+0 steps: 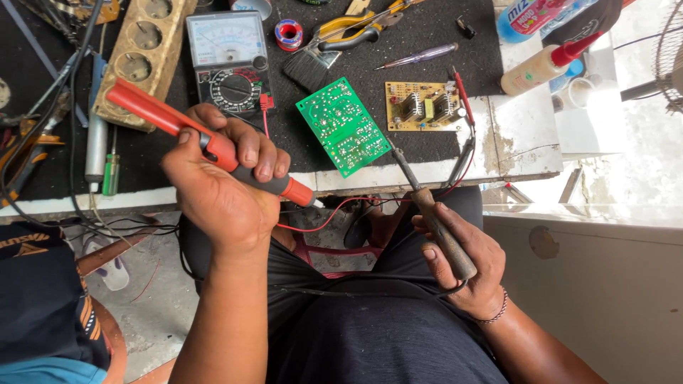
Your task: The person tests a green circuit board with a multimeter, then uses a soldering iron and a screwdriver to work on the board's components. They flip the board over to inspect the other side and briefly handle a water bottle.
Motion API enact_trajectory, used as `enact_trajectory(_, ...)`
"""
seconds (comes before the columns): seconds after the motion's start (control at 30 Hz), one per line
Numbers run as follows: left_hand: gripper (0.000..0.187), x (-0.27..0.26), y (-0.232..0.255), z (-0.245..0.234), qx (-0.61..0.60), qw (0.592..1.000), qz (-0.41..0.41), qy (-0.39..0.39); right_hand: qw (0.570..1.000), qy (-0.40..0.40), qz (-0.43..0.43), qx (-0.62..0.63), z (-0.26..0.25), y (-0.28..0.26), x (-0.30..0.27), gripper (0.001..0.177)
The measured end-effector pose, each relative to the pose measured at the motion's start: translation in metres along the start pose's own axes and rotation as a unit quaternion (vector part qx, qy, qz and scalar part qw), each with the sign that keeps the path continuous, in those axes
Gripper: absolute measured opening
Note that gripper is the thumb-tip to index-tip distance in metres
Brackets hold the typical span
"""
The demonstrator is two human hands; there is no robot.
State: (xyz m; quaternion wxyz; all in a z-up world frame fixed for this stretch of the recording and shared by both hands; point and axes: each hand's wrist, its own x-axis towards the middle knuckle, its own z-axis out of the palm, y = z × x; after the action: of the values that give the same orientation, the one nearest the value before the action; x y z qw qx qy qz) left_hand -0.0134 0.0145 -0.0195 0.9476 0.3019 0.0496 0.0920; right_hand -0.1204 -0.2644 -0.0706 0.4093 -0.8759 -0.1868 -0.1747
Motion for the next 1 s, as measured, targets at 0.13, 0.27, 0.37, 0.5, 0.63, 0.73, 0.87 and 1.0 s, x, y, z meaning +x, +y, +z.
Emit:
enact_trajectory(0.13, 0.022, 0.005, 0.0, -0.004, -0.035, 0.999, -0.015, 0.003, 1.0, 0.003, 0.002, 0.004, 0.001, -0.001, 0.001, 0.048)
enact_trajectory(0.27, 0.021, 0.008, 0.001, -0.005, -0.049, 0.998, -0.035, 0.028, 1.0, -0.001, 0.011, -0.002, 0.0, 0.0, 0.0, 0.048)
enact_trajectory(0.37, 0.027, 0.009, 0.001, -0.006, -0.052, 0.997, -0.056, 0.028, 1.0, 0.003, 0.007, 0.002, 0.001, -0.002, 0.001, 0.048)
enact_trajectory(0.5, 0.055, 0.007, 0.0, -0.001, -0.012, 0.992, -0.122, 0.015, 1.0, 0.001, 0.01, -0.002, 0.001, -0.002, 0.001, 0.048)
enact_trajectory(0.63, 0.028, 0.001, -0.031, -0.024, 0.18, 0.977, -0.112, 0.01, 0.994, 0.045, -0.025, 0.092, 0.004, 0.01, 0.006, 0.049)
enact_trajectory(0.73, 0.025, -0.006, -0.038, -0.036, 0.459, 0.883, -0.077, -0.056, 0.993, 0.053, -0.026, 0.097, 0.006, 0.01, 0.008, 0.049)
enact_trajectory(0.87, 0.026, -0.015, -0.043, -0.031, 0.548, 0.831, -0.082, -0.053, 0.994, 0.048, -0.027, 0.096, 0.006, 0.01, 0.008, 0.048)
enact_trajectory(1.0, 0.034, -0.016, -0.053, -0.031, 0.53, 0.841, -0.1, -0.049, 0.995, 0.041, -0.024, 0.091, 0.005, 0.011, 0.005, 0.048)
